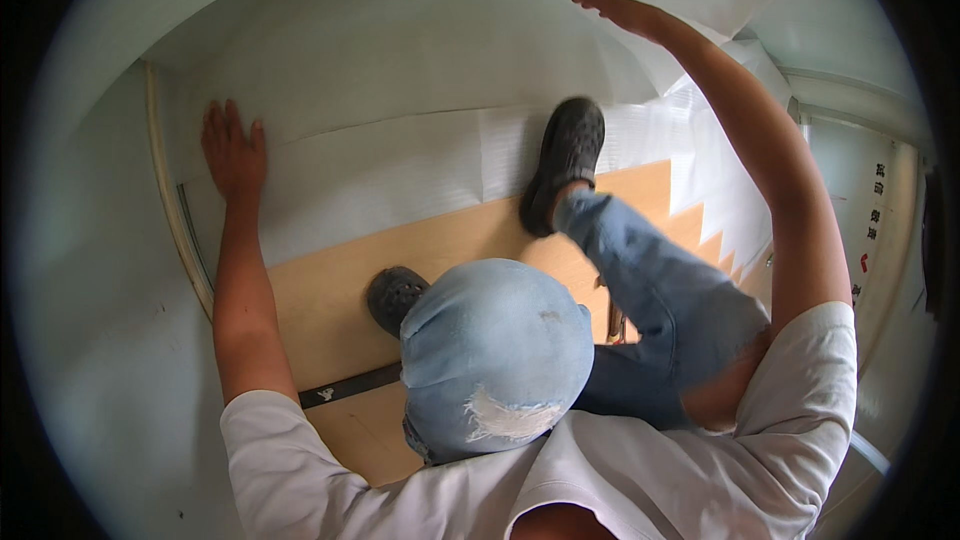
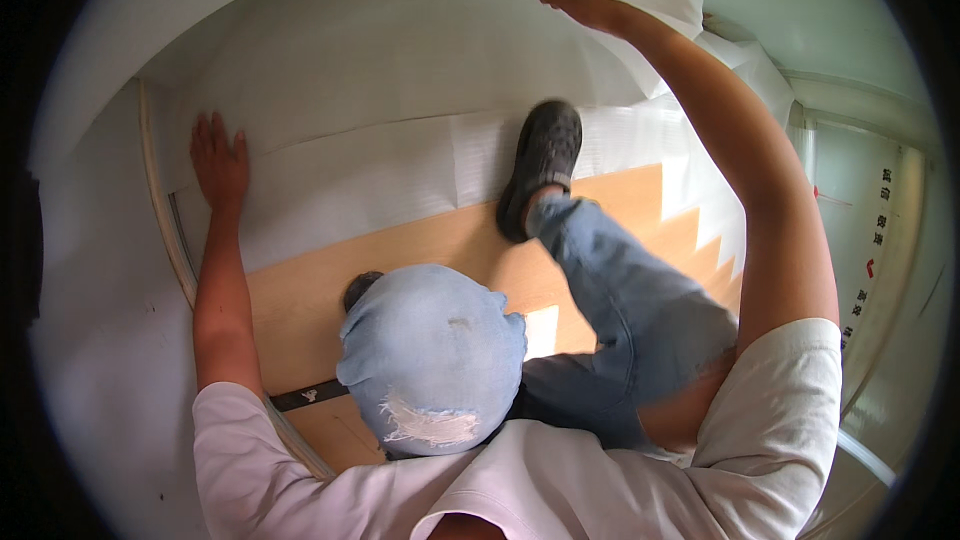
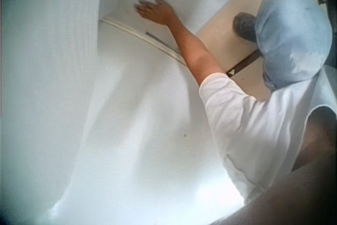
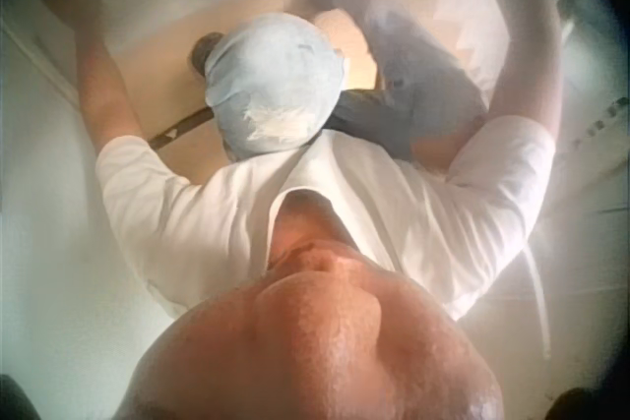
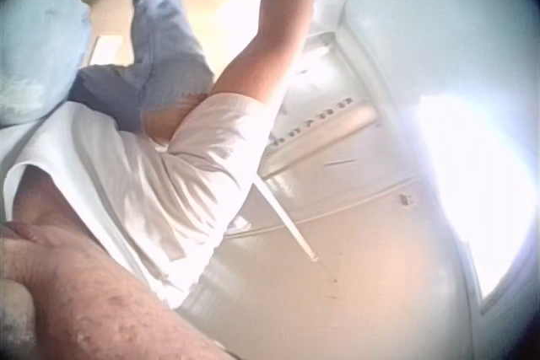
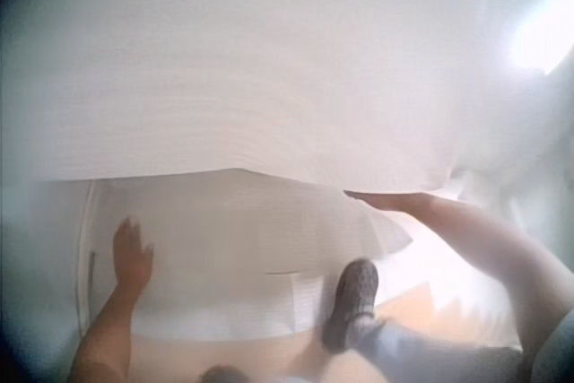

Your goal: The person unrolls a white protective sheet over a wooden floor, smooths it out, and secures it with tape. They then place a wooden plank onto the floor and use a hammer to tap it into place.

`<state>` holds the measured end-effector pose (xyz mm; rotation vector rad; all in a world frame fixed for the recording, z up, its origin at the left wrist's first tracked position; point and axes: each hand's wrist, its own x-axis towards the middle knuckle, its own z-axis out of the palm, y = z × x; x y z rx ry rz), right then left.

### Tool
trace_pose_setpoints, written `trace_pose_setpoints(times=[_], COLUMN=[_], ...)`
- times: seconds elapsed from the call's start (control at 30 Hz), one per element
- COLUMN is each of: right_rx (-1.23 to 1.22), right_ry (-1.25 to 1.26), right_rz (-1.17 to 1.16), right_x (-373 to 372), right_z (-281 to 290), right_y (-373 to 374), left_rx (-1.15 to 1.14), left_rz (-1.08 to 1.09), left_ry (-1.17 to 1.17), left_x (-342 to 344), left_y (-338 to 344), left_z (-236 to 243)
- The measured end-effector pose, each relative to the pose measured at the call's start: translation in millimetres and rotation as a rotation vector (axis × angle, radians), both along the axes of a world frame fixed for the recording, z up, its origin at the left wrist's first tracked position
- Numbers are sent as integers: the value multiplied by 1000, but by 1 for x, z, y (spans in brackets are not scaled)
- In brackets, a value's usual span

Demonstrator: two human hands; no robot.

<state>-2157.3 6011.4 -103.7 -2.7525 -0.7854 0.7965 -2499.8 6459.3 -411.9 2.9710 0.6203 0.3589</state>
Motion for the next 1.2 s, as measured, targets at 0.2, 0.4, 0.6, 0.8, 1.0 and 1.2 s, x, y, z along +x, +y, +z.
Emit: trace_pose_setpoints(times=[0.2, 0.4, 0.6, 0.8, 1.0, 1.2], right_rx=[97, 241, 268, 469, 862, 631], right_ry=[-223, -437, -464, -341, -643, -1145], right_rz=[75, 154, 151, 401, 741, 514], right_x=[28, 52, 29, -57, 1, 53], right_z=[-5, -22, -69, -9, 59, 59], right_y=[20, 46, 3, -1, 160, 243], left_rx=[32, -263, -306, 56, -70, -154], left_rz=[-25, 56, 187, -71, 53, -30], left_ry=[-75, 230, 185, 29, 266, 121], left_x=[1, 3, 2, -2, -9, 16], left_y=[-5, 17, -10, 1, 19, -3], left_z=[12, 32, 41, 44, 63, 52])
